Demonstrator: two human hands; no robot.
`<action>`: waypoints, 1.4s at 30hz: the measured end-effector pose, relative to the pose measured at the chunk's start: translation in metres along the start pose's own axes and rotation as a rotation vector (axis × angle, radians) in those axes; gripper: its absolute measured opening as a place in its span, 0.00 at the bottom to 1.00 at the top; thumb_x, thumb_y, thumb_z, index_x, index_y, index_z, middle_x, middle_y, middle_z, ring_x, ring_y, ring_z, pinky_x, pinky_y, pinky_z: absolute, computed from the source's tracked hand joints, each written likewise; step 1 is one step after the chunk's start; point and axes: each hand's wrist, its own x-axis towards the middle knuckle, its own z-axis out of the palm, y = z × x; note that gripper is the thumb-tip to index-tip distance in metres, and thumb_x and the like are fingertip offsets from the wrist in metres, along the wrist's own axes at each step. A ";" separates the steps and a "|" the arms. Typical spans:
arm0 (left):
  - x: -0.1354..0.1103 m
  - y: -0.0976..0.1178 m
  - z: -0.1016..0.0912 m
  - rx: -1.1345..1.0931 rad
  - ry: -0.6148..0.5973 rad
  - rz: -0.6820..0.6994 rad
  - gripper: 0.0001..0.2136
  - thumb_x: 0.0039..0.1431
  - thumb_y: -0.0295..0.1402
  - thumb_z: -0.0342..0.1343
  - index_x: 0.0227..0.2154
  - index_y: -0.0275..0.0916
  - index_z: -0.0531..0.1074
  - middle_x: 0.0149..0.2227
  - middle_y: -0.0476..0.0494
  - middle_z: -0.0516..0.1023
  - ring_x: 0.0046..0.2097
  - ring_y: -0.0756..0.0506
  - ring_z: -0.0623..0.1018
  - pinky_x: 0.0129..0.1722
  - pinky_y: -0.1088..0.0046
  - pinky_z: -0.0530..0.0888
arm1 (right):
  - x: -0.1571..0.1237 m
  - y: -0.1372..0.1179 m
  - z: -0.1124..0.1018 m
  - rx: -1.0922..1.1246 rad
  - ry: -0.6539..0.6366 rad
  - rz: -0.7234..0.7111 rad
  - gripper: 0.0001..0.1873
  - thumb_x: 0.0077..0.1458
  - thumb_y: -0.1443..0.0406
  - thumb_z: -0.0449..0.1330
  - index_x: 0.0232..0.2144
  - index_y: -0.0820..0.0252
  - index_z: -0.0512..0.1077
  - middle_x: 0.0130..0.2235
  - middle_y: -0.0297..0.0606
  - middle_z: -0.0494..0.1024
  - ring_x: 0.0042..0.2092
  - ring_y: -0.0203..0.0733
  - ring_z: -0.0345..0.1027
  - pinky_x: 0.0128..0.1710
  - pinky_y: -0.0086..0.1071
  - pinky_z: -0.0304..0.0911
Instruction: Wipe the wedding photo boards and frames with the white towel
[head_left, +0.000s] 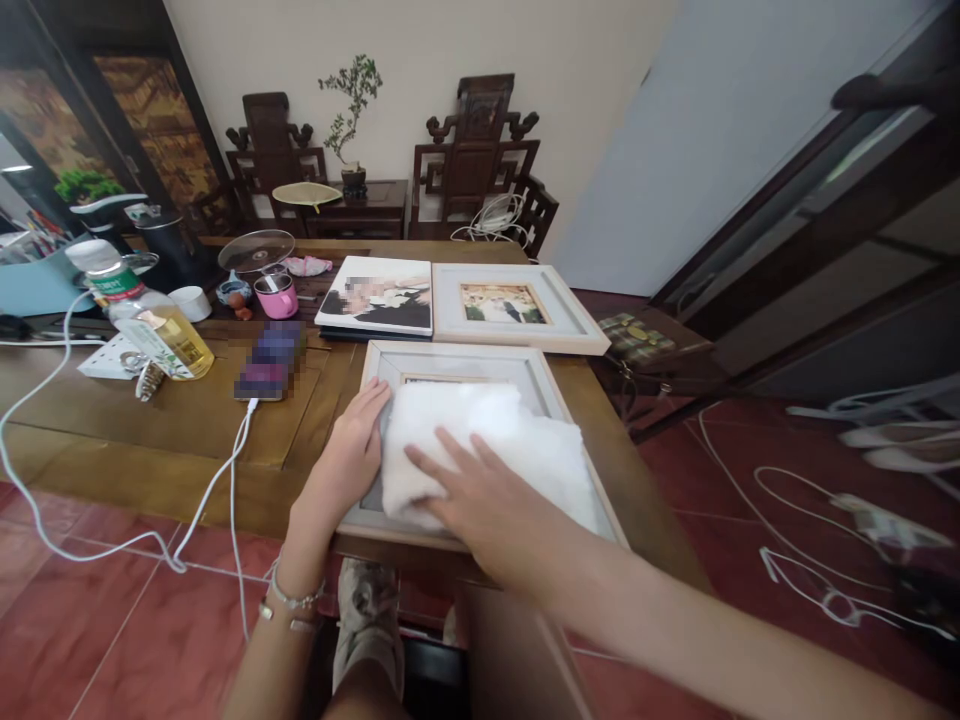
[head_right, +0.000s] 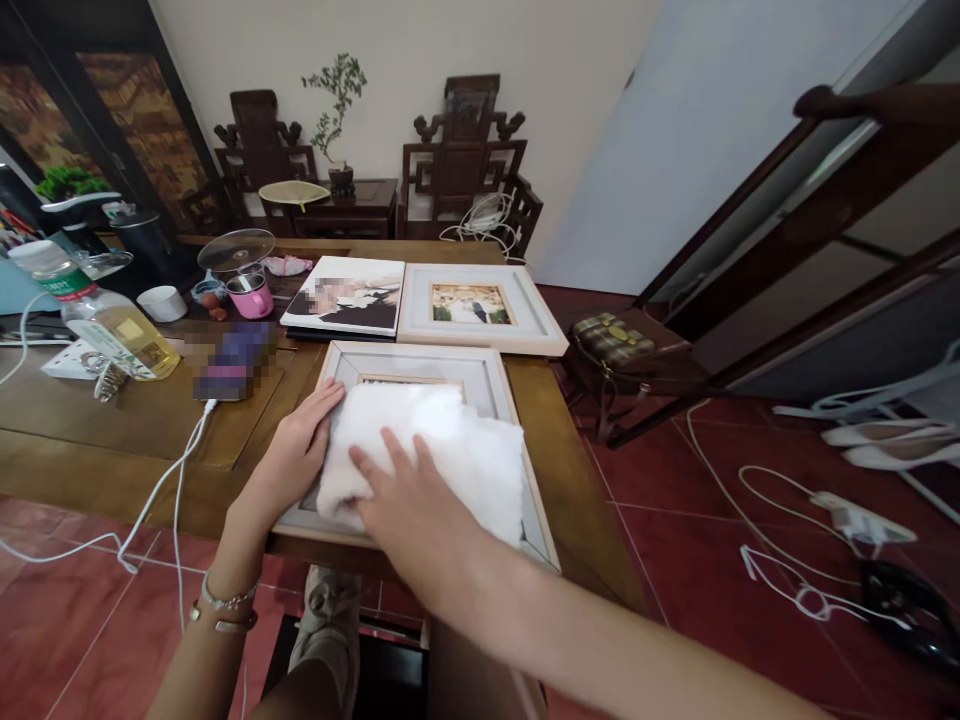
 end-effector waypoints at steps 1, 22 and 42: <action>0.000 0.001 0.000 0.002 -0.003 -0.002 0.22 0.61 0.21 0.40 0.57 0.28 0.65 0.61 0.30 0.67 0.66 0.41 0.62 0.65 0.56 0.60 | -0.006 -0.004 -0.002 0.024 -0.038 -0.029 0.36 0.43 0.76 0.64 0.57 0.58 0.69 0.68 0.49 0.49 0.66 0.73 0.38 0.60 0.66 0.47; -0.001 0.013 -0.007 -0.126 0.042 -0.060 0.24 0.69 0.39 0.37 0.65 0.35 0.53 0.67 0.36 0.57 0.68 0.44 0.57 0.67 0.61 0.54 | 0.067 0.046 0.006 -0.134 0.352 0.101 0.27 0.55 0.77 0.49 0.57 0.65 0.67 0.67 0.49 0.52 0.67 0.65 0.39 0.61 0.64 0.45; 0.000 0.006 -0.006 -0.017 0.017 -0.015 0.20 0.65 0.28 0.43 0.58 0.33 0.64 0.63 0.32 0.65 0.65 0.42 0.63 0.65 0.57 0.60 | -0.066 0.039 0.059 -0.071 0.412 0.010 0.22 0.49 0.78 0.53 0.38 0.50 0.79 0.62 0.38 0.65 0.62 0.59 0.58 0.56 0.62 0.59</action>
